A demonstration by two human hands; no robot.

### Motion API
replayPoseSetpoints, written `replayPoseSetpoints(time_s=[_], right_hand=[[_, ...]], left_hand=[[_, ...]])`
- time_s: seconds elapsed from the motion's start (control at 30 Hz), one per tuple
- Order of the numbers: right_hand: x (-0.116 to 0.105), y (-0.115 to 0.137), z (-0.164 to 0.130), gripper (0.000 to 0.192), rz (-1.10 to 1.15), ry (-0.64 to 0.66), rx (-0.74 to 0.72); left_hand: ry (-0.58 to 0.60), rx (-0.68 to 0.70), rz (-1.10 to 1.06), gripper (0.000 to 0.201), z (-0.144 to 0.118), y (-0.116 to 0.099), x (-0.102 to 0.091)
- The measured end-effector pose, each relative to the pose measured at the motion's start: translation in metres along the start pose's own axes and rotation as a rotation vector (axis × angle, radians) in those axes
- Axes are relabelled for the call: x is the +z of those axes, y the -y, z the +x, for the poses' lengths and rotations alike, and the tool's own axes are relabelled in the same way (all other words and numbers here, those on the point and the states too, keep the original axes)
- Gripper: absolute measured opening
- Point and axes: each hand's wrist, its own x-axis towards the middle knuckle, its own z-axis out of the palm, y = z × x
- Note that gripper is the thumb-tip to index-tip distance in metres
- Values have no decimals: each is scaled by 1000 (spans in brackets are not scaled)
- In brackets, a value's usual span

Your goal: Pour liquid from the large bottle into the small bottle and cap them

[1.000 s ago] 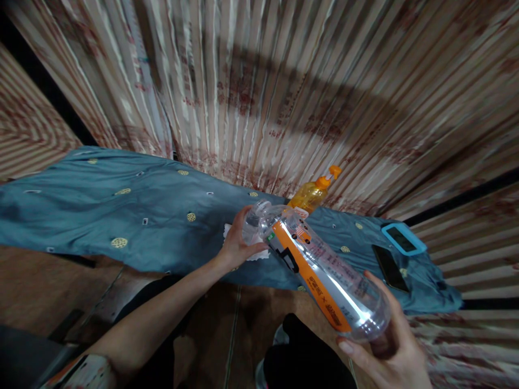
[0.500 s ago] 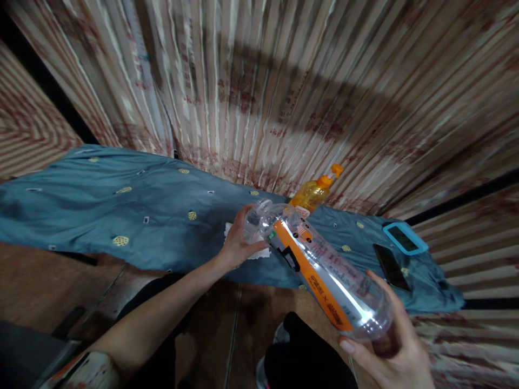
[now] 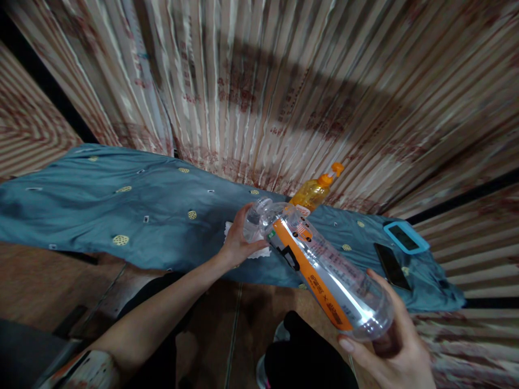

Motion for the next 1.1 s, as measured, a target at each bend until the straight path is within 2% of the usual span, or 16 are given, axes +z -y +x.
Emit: replayPoseSetpoints(time_s=[0.17,0.37,0.57,1.1], right_hand=[[-1,2,1,105,-26,-20,16],[-11,-3,7,107,-106,84,-5],[0,3,1,98,-57,-23,-74],[1,10,0,101,-43,-19,-30]], left_hand=[[-7,7,-3,103,0,0,0],[-9,10,-6,102,0,-1,1],[-10,9,-10,103,1,-2,0],[-7,26,-7,101,0,-3,0]])
